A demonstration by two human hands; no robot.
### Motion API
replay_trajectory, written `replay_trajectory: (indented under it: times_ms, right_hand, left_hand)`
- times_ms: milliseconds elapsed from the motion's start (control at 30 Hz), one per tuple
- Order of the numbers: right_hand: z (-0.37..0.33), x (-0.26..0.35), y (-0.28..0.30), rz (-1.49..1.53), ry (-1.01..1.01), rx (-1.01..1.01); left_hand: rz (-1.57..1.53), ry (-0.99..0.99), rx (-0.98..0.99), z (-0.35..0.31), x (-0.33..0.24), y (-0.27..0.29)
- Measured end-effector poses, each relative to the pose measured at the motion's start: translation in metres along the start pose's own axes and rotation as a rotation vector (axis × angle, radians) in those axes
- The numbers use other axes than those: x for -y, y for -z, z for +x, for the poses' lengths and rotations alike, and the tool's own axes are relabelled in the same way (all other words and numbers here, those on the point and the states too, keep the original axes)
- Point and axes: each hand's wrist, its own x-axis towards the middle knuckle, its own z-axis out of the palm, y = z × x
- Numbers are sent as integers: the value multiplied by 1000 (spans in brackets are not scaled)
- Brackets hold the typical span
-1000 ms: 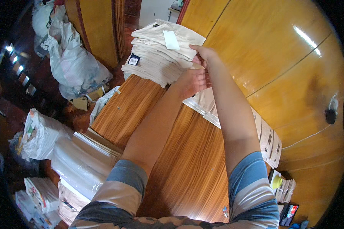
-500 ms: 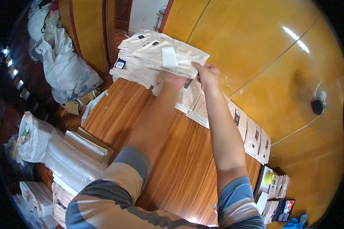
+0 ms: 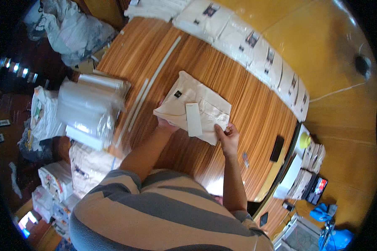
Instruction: The person places folded shirts into clear plastic bags and seals them by hand at a wooden work table.
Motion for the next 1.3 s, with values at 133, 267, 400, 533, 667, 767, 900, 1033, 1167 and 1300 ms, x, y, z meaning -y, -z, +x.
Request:
replay_trajectory:
  times_ms: [133,267,400,533,667,767,900,1033,1167,1300]
  right_hand:
    - [-66,-53,12,-111,23,66]
    - [-106,-39,12,-624,28,-2]
    - [-139,-40,12,-1046,537,-45]
    - [-157,-36,3,-1146,922,448]
    - [-144,-47,9,-1259,1066,511]
    - [-139,-42,17,-985,982,531]
    - [-114,-46,15,-472,385,308]
    - [-74,-56,9,-477,318,18]
    - [-92,-24,-5,-719,390,-3]
    - [-79,-28,-3,-833,736,189]
  left_hand:
    - [33,206,-284,-92,-31,-42]
    - [677,343,-591,-137,-45,-59]
    - [1420,402,-479,-149,-52,-64]
    - [1375,292,-370,-156,-54,-49]
    - [1281,341,-388,-153,-59,-45]
    - [1267,362,-378,-157,-65,-41]
    - [1278,400,-396,-153,-64,-44]
    - [1258,354,-365,-154,-60,-48]
    - [1298,358,-410,-155,-60,-51]
    - [1298,347,-371,-152,-63,-36]
